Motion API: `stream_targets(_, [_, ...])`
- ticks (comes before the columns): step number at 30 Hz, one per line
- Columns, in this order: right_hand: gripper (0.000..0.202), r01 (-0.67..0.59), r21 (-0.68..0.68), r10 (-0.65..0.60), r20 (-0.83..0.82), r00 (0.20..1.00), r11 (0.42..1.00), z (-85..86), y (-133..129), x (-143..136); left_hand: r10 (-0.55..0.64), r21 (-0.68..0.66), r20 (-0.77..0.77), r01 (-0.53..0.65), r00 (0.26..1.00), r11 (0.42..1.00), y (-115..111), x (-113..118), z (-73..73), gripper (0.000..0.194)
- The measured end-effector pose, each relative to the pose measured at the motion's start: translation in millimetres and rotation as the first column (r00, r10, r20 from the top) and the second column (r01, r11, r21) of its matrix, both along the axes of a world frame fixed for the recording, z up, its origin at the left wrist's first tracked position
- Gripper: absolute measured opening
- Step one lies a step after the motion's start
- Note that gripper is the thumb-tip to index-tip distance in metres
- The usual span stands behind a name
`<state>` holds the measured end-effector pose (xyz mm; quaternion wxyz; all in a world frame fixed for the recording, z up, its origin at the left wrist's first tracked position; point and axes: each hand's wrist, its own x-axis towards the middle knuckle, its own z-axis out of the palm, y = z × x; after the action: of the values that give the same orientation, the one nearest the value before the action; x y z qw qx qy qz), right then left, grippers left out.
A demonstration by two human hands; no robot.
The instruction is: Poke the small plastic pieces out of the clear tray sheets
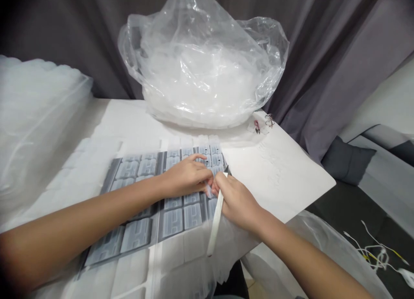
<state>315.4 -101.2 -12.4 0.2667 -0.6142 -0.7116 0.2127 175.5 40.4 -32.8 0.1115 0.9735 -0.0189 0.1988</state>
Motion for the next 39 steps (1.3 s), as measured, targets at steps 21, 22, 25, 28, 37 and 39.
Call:
stream_targets(21, [0.026,0.100,-0.018,-0.102,-0.164,0.981,0.995,-3.1,-1.4,1.0,0.024,-0.026,-0.041,-0.025,0.999,0.999,0.3,-0.2,0.1,0.024])
stream_targets(22, [0.025,0.097,-0.011,-0.097,-0.142,0.985,0.995,-3.3,-1.0,0.6,0.022,-0.031,-0.041,-0.023,0.999,0.999,0.3,-0.3,0.2,0.025])
stream_targets(25, [0.022,0.078,0.040,-0.075,-0.057,0.996,0.996,-4.7,-0.5,-2.2,0.021,-0.041,-0.039,-0.023,0.999,0.999,0.0,-0.8,0.6,0.024])
stream_targets(28, [0.020,0.055,0.089,-0.057,0.018,0.998,0.994,-6.3,-0.9,-5.6,0.022,-0.042,-0.031,-0.023,0.999,0.999,-0.4,-1.1,0.5,0.022])
stream_targets(37, [0.020,0.284,0.028,-0.277,-0.138,0.951,0.958,-9.7,-23.5,14.6,-0.095,-0.171,-0.131,0.072,0.987,0.983,6.4,-1.7,6.9,0.035])
stream_targets(39, [0.020,0.375,-0.035,-0.377,-0.094,0.922,0.926,-9.4,-35.7,21.4,-0.151,-0.247,-0.197,0.100,0.969,0.964,7.4,-4.3,12.4,0.036])
